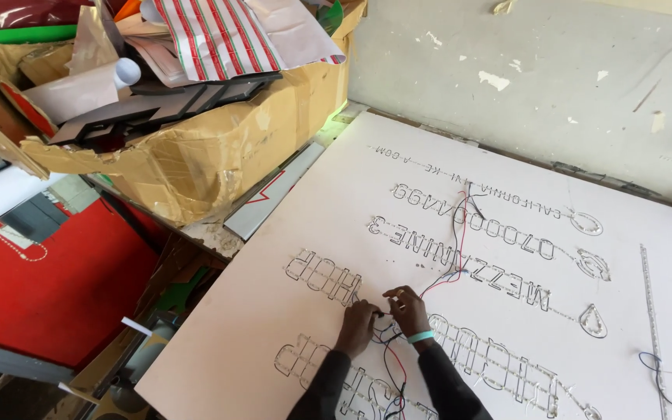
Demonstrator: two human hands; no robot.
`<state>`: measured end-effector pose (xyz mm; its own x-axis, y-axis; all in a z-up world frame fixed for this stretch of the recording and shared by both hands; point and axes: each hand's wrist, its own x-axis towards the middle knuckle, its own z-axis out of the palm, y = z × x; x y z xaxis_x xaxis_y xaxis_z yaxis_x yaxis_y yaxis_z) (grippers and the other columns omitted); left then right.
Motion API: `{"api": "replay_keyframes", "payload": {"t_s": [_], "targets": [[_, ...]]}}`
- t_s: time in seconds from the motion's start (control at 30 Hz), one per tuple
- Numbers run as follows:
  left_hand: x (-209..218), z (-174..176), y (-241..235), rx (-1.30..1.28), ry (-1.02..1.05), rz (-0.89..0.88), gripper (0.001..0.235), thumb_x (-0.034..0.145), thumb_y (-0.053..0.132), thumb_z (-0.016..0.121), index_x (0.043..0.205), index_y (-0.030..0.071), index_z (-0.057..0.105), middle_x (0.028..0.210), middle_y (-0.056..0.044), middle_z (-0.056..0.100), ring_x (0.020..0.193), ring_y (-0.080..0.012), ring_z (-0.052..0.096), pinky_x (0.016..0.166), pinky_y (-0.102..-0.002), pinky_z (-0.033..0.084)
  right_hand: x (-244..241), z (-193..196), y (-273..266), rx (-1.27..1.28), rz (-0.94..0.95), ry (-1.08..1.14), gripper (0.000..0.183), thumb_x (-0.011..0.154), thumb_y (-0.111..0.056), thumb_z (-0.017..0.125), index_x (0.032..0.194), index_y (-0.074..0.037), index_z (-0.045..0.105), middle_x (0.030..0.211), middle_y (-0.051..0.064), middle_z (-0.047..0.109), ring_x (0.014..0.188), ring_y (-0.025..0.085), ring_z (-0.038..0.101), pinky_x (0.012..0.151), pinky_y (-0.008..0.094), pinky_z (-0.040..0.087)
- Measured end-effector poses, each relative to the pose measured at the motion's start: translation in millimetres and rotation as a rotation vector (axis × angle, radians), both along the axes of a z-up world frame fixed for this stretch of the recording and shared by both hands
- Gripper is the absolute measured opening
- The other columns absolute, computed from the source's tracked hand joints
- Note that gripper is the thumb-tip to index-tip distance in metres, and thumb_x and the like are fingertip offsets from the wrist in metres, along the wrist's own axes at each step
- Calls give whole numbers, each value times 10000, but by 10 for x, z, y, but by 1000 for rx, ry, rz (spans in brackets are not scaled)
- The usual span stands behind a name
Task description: Connecting and securing electrical wires to the back of sign letters on a large assembly board.
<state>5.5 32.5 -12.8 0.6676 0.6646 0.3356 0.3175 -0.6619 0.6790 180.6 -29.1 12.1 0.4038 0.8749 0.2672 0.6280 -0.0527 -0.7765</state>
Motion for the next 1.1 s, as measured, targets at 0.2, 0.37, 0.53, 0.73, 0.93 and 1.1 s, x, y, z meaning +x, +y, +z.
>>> {"api": "replay_keyframes", "payload": {"t_s": [0.2, 0.37, 0.53, 0.73, 0.93, 1.1], "targets": [[-53, 91, 315, -604, 50, -166, 253, 1138, 184, 517, 1093, 52, 729, 1057, -127, 667, 989, -250, 632, 852, -393, 494, -139, 189, -163, -11, 328, -409, 597, 821, 163, 627, 1377, -15, 755, 1436, 151, 668, 1175, 378, 766, 916, 437, 746], [-100, 252, 223, -766, 35, -99, 370, 1190, 347, 489, 1218, 72, 736, 1268, -138, 718, 1154, -258, 677, 933, -379, 561, -25, -185, -119, 140, 305, -519, 235, 994, -137, 831, 1215, -65, 797, 1230, 116, 742, 964, 290, 789, 814, 412, 714], [22, -96, 139, -349, -48, -46, 226, 1079, 18, 564, 1113, 52, 784, 1089, -121, 792, 1024, -280, 708, 905, -414, 568, -33, -105, -187, -59, 297, -322, 250, 1111, -263, 683, 1256, -137, 842, 1087, 55, 824, 840, 246, 809, 672, 380, 660], [-57, -34, -64, -8, -170, 19, 108, 1060, 14, 699, 1122, 34, 785, 952, -133, 749, 900, -291, 665, 818, -441, 565, -232, -31, -1, -321, -19, -83, 282, 1083, -306, 623, 1024, -113, 820, 1000, 95, 883, 898, 307, 816, 789, 445, 627], [-93, -36, -129, -110, -152, 90, 27, 1087, 77, 675, 1072, 90, 656, 976, -116, 680, 887, -263, 624, 771, -414, 534, -189, -106, -99, -273, -33, -67, 363, 1038, -371, 744, 1367, -230, 683, 713, 23, 806, 605, 215, 753, 625, 362, 605], [-127, -94, -89, -5, -193, 13, 147, 1106, 69, 612, 1251, 81, 630, 1113, -154, 668, 1022, -330, 612, 920, -471, 519, -141, -288, -75, -2, 180, -380, 250, 1094, -162, 602, 991, -90, 818, 942, 91, 823, 840, 296, 762, 773, 450, 609]]}}
